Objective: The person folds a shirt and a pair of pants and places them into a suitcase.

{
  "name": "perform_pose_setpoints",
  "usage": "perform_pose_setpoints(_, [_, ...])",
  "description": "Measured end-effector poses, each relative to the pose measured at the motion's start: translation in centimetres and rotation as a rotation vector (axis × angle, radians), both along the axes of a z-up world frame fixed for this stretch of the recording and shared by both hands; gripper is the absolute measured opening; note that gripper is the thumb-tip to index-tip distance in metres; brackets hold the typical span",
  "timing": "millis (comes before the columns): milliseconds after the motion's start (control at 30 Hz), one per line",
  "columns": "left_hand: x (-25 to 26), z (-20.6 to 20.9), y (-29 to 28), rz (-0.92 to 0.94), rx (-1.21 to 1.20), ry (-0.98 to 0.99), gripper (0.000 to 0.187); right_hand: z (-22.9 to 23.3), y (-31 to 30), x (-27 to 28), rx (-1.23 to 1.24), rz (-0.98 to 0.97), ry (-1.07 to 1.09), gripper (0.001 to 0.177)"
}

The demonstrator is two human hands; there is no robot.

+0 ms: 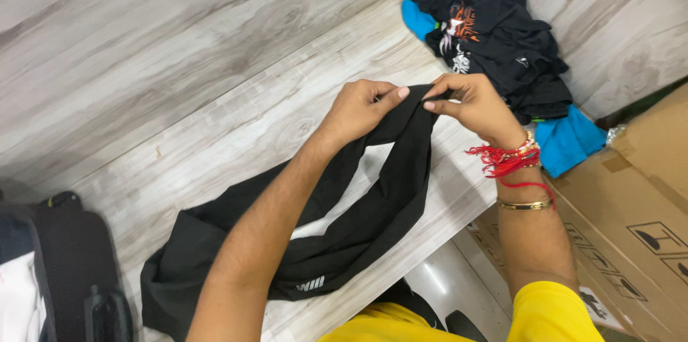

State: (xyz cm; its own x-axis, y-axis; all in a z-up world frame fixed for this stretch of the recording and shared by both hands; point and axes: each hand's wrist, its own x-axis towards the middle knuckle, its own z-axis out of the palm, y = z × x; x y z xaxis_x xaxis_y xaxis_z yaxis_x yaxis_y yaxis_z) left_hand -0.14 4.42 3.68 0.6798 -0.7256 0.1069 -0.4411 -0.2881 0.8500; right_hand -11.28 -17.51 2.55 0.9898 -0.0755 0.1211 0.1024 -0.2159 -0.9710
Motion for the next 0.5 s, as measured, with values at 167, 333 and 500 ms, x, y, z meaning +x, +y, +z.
perform_pose_setpoints(167, [-3.4, 2.5, 14.5, 0.248, -0.067, -0.235, 0.028, 1.5, -1.6, 0.2, -0.216, 0.025, -0.248, 0.013])
perform_pose_setpoints(333, [-12.9, 1.4, 26.5, 0.676, 0.249, -0.111, 0.045, 0.1, -5.5, 0.7, 0.081, 0.084, -0.182, 0.011])
perform_pose_setpoints(500, [-19.9, -2.4, 29.1, 0.724, 0.668, -0.093, 0.113, -7.1, -12.9, 4.9, 0.229, 0.162, -0.187, 0.011])
